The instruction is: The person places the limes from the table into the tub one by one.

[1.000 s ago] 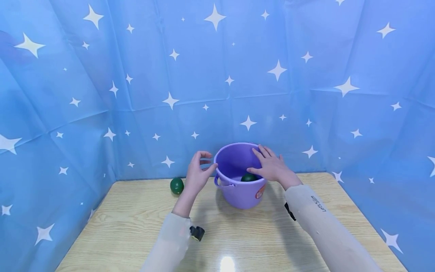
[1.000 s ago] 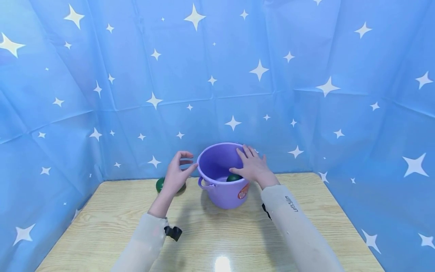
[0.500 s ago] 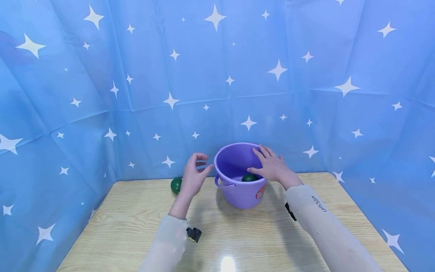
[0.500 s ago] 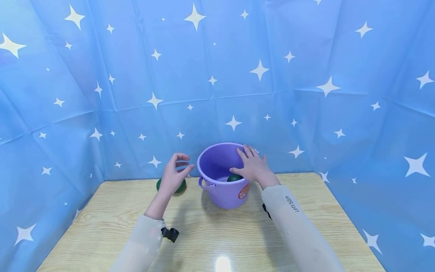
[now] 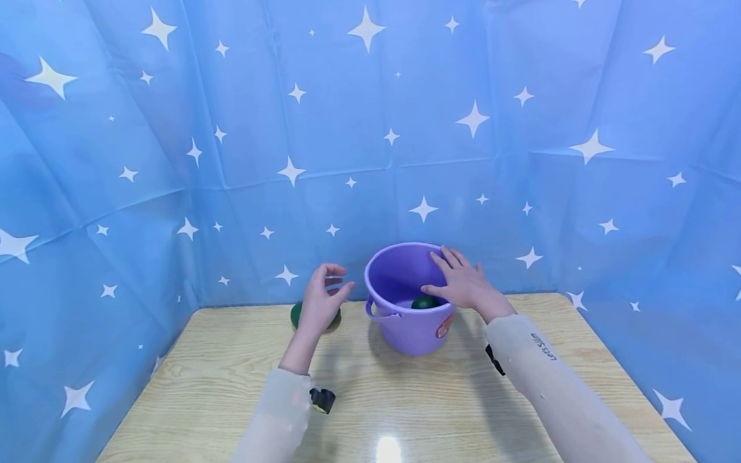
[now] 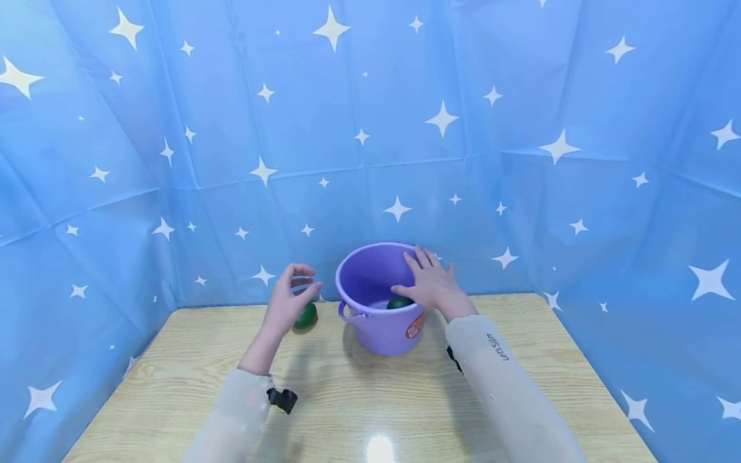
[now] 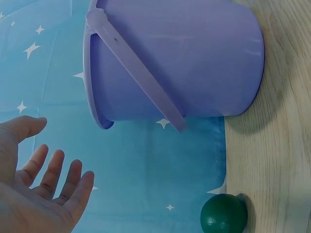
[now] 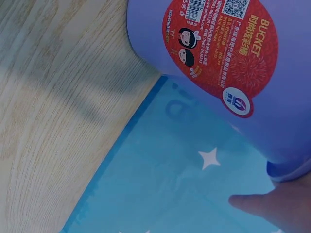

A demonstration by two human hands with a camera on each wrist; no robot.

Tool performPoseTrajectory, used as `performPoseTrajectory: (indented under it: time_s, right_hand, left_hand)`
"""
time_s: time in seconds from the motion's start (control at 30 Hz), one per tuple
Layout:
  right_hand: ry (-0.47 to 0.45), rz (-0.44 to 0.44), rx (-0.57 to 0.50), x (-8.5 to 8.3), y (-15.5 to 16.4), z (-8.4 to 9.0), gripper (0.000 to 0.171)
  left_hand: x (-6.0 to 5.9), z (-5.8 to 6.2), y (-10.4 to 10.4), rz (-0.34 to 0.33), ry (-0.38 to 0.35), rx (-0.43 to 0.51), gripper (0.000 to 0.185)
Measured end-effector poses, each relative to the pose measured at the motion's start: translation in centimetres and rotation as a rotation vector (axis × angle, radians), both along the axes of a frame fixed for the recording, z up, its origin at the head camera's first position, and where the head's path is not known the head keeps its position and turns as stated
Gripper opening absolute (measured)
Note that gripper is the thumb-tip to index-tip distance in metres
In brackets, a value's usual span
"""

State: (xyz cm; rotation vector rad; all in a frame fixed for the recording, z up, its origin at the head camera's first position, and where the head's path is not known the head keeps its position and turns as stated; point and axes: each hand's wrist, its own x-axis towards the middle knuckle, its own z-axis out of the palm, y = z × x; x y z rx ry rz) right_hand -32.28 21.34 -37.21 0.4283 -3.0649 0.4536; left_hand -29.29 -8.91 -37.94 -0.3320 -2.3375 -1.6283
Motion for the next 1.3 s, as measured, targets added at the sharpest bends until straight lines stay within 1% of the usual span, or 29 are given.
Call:
performPoseTrajectory:
  time_s: [0.3, 0.57, 0.73, 0.9, 1.17, 1.3]
  right_hand:
    - [0.009, 0.007, 0.003, 0.1, 0.0, 0.0, 0.089]
    - [-0.004, 0.003, -0.001, -0.1, 0.1, 0.0, 0.090]
    - [-0.008, 0.003, 0.007, -0.2, 0.1, 0.0, 0.090]
    - [-0.005, 0.003, 0.009, -0.2, 0.1, 0.0, 0.089]
    - [0.003, 0.000, 0.009, -0.1, 0.1, 0.0, 0.088]
    - [0.008, 0.001, 0.010, -0.1, 0.1, -0.1, 0.089]
  left_hand:
    - [0.1, -0.3, -0.9, 0.018, -0.026, -0.022, 0.034]
    - [0.0, -0.5, -1.7, 0.033, -0.033, -0.045, 0.034]
    - [-0.2, -0.9, -2.4, 0.040, -0.034, -0.059, 0.035]
    - [-0.3, -1.2, -3.0, 0.049, -0.052, -0.061, 0.033]
    - [-0.3, -1.7, -3.8, 0.069, -0.078, -0.105, 0.032]
    - [-0.1, -1.9, -4.0, 0.077, -0.071, -0.122, 0.032]
